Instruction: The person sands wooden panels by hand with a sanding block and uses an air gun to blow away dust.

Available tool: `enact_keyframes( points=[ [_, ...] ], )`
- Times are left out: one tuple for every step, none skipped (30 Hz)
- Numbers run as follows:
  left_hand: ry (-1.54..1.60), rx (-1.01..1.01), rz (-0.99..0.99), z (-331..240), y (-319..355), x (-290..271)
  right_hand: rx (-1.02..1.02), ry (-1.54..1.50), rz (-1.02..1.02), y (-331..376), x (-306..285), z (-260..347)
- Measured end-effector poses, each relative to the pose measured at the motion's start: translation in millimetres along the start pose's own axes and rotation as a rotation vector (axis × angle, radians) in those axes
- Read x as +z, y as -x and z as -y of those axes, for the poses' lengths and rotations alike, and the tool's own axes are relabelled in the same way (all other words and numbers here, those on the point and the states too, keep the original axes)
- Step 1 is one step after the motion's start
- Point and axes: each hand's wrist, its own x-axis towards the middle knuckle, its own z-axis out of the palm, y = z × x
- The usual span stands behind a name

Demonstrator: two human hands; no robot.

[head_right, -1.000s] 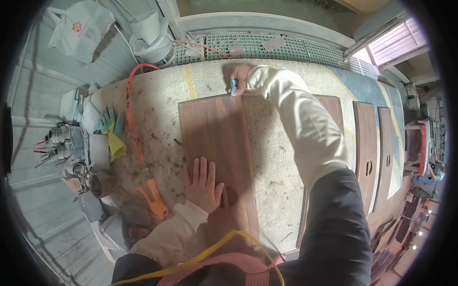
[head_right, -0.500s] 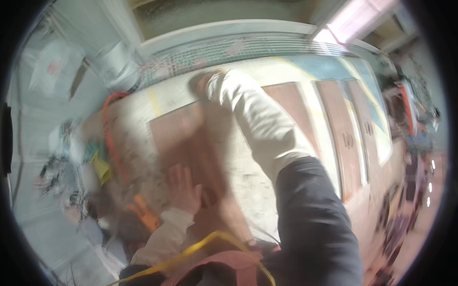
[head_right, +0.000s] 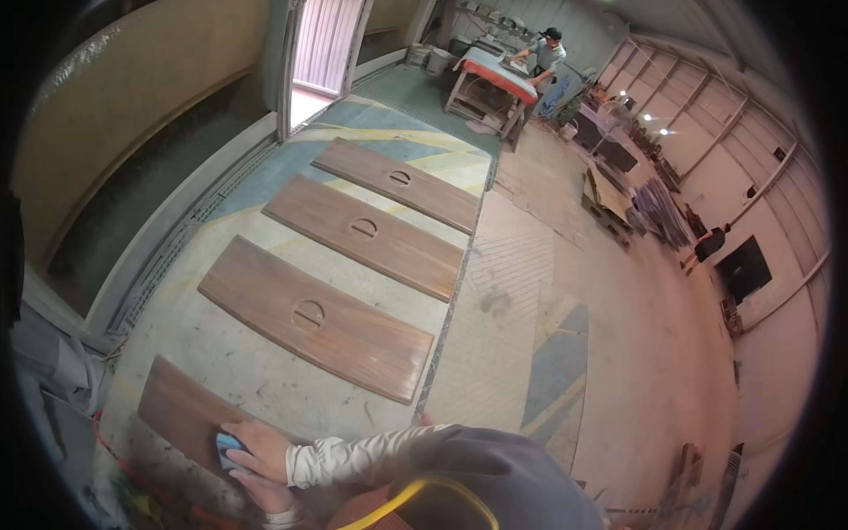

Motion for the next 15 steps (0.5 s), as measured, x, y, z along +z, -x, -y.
enact_keyframes(
  points=[
    [0.099, -0.016, 0.085, 9.6, -8.0, -31.2, 0.02, -0.043, 0.049, -2.5, -1.2, 16.4],
    [0.22, -0.055, 0.189, -6.5, -16.0, -35.6, -0.076, 0.042, 0.148, -2.4, 0.8, 8.5],
    [0.787, -0.355, -0.02, -16.3, -8.6, -26.1, -0.103, 0.082, 0.246, 1.3, 4.1, 4.0],
    [0.744, -0.338, -0.035, -13.5, -10.2, -35.3, -0.153, 0.09, 0.358, 2.2, 17.2, 3.1],
    [0.702, -0.319, -0.057, -1.8, -18.6, -45.4, -0.309, 0.113, 0.338, 2.7, 32.3, 0.6],
    [0.677, -0.319, -0.081, 17.6, -26.3, -55.5, -0.45, 0.144, 0.322, 8.0, 45.8, -1.8],
    [0.653, -0.328, -0.1, 37.7, -32.7, -67.0, -0.482, 0.207, 0.404, 12.8, 52.5, -4.5],
    [0.636, -0.335, -0.123, 57.9, -36.4, -79.6, -0.514, 0.273, 0.488, 17.0, 57.6, -7.6],
    [0.59, -0.328, -0.207, 66.8, -20.8, -109.5, -0.55, 0.275, 0.647, 10.0, 64.6, -10.9],
    [0.537, -0.316, -0.3, 71.8, -1.2, -140.6, -0.323, 0.094, 0.917, -25.3, 38.3, 27.6],
    [0.451, -0.309, -0.376, 54.3, 1.2, -140.5, -0.492, 0.159, 0.557, -24.7, 40.9, 8.6],
    [0.325, -0.285, -0.435, 45.6, -12.1, -129.7, -0.446, 0.387, 0.47, -39.5, 34.6, -18.6],
    [0.106, -0.231, -0.496, 20.6, -33.6, -117.2, -0.392, 0.603, 0.393, -62.6, 26.0, -27.4],
    [-0.09, -0.196, -0.552, 1.4, -54.1, -109.2, -0.268, 0.519, 0.11, -81.0, 31.6, -46.6],
    [-0.239, -0.184, -0.643, -7.8, -61.3, -117.2, -0.257, 0.634, 0.153, -90.7, 55.1, -65.2]
  ],
)
